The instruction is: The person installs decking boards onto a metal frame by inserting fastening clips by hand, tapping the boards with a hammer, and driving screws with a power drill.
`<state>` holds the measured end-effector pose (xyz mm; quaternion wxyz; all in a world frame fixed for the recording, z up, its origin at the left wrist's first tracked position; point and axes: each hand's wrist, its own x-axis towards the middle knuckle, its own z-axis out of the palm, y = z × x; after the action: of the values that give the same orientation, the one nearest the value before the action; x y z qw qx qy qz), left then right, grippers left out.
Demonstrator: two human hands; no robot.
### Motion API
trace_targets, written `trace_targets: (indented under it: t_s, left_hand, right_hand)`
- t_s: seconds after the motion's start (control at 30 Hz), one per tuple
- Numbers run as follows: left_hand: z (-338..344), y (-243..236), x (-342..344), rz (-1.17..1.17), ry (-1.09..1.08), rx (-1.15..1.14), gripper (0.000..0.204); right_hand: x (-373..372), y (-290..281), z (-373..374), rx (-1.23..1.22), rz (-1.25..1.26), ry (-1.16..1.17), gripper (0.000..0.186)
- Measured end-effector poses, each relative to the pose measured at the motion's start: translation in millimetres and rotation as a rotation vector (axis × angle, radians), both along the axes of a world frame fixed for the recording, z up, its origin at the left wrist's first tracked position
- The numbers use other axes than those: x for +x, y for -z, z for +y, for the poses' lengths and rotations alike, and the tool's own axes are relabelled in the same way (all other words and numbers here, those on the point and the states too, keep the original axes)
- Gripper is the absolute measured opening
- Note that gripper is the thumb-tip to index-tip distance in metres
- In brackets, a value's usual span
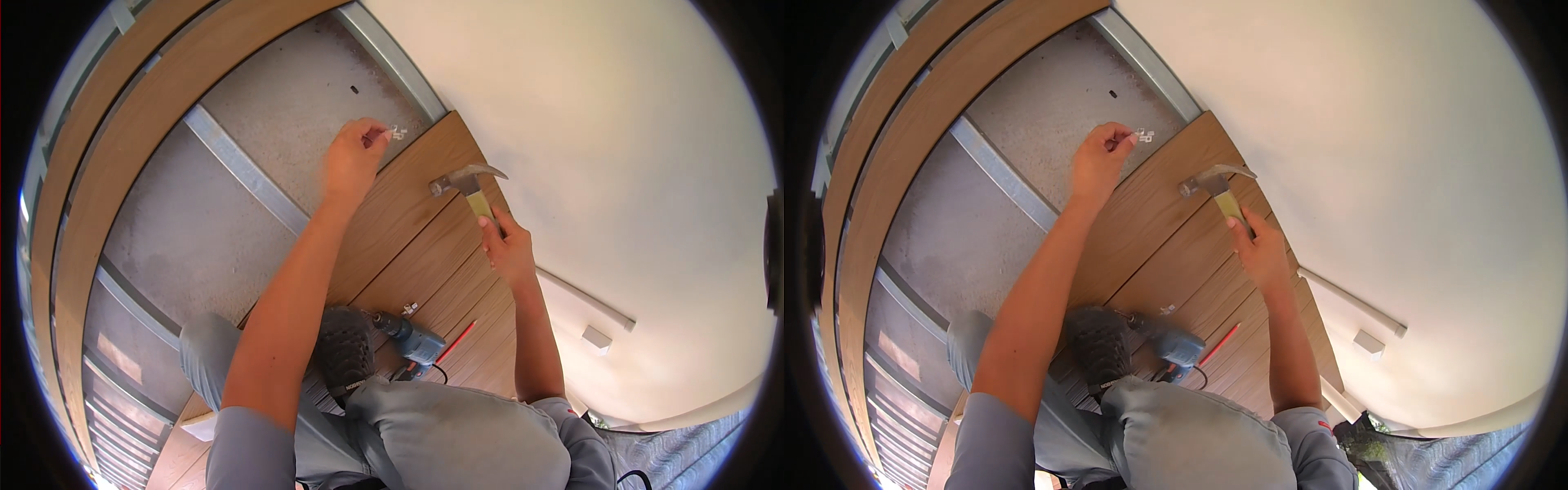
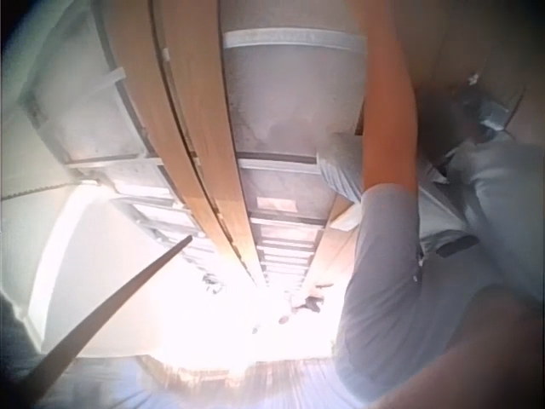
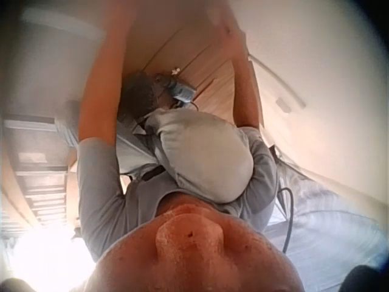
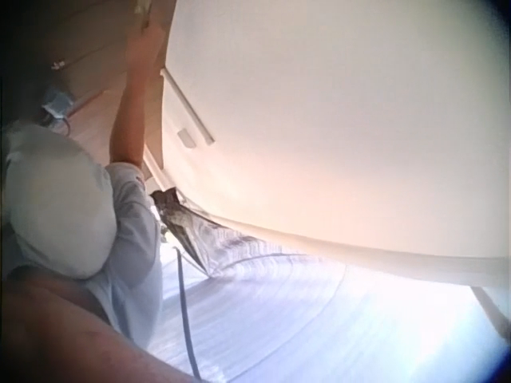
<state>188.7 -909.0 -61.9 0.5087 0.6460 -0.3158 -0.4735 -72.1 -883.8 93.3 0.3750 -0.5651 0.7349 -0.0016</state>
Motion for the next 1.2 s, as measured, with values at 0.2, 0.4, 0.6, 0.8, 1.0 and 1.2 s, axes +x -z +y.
trace_targets:
  t_s: [0.2,0.4,0.6,0.8,1.0,1.2]
  left_hand:
    - [-69.1,16.2,-47.7,-0.058,-0.003,0.024,0.013]
    - [-84.9,25.3,-70.2,-0.09,0.126,0.169,0.016]
    - [-87.1,42.8,-75.4,-0.104,0.174,0.071,0.02]
    - [-78.3,43.3,-64.6,-0.074,0.297,-0.002,0.024]
    - [-63.4,42.2,-58.2,0.064,0.349,0.014,0.034]
    - [-27.6,17.5,-33.9,-0.181,0.499,0.211,0.041]
  right_hand:
    - [26.9,-44.7,-35.1,-0.12,0.143,-0.037,0.043]
    - [51.0,-57.7,-83.6,-0.298,0.211,-0.203,0.043]
    - [107.1,-52.1,-144.7,-0.328,0.559,-0.602,0.038]
    - [138.1,-18.0,-182.6,-0.245,0.715,-0.925,0.029]
    - [143.8,-4.9,-186.4,-0.203,0.815,-1.086,0.028]
    - [148.5,-1.8,-194.6,-0.155,0.883,-1.195,0.027]
